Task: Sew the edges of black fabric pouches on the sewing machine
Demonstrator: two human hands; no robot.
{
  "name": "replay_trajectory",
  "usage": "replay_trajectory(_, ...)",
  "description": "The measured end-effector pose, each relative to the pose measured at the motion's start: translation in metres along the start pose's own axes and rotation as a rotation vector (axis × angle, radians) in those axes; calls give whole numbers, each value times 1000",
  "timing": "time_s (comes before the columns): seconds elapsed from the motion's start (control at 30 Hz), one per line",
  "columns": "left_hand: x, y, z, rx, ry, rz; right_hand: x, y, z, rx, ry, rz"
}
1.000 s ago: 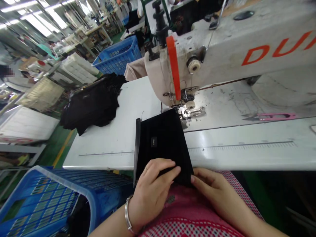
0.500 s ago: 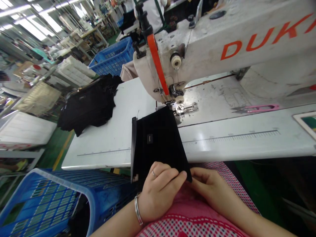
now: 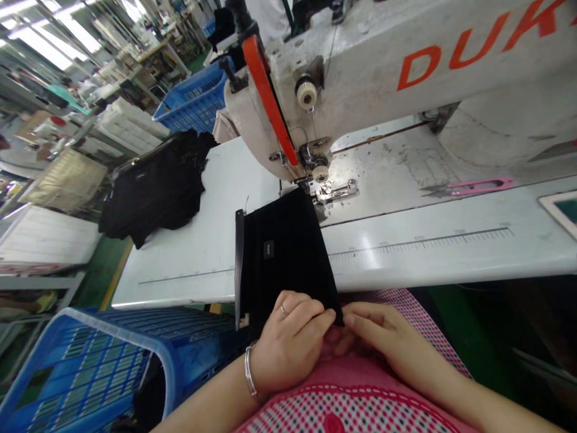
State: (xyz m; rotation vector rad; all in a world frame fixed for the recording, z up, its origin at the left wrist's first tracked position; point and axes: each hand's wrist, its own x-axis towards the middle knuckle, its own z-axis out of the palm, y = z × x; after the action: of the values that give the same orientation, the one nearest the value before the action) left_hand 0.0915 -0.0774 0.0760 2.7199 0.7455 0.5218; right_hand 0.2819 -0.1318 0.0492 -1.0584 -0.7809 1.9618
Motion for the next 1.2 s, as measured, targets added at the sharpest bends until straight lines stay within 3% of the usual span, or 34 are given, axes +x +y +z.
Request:
replay_trajectory(0.17,2,0,1,94,-17,40,2,1,-4,-42,-35,-18)
replay_trajectory(0.27,1,-2,3,69,14,81,-4,-1,-9,-356,-3,-106)
replay_trajectory(0.33,0,-4,3,32,35,89,-8,-2,-13,-684,129,-320)
replay_trajectory(0.43,0,-4,4,-6,62,90,-12,-2,-18,-1152,280,-780)
replay_trajectory(0.5,2,-3,4,-21,72,97,-10,-5,-21,-1332,251,-993)
replay_trajectory(0.6,5,-3,3,-6,64,107,-5,-14,-23,-1401,214,-1148)
replay_trajectory(0.8,14,-14,2,59,22,68,14,-38,-24,-1534,102,-1199)
replay_trajectory(0.87,17,-19,1,66,6,67,22,-40,-25,-1535,121,-1205)
replay_trajectory(1.2,39,-53,-11,-7,-41,100,41,-51,-33,-1517,93,-1072)
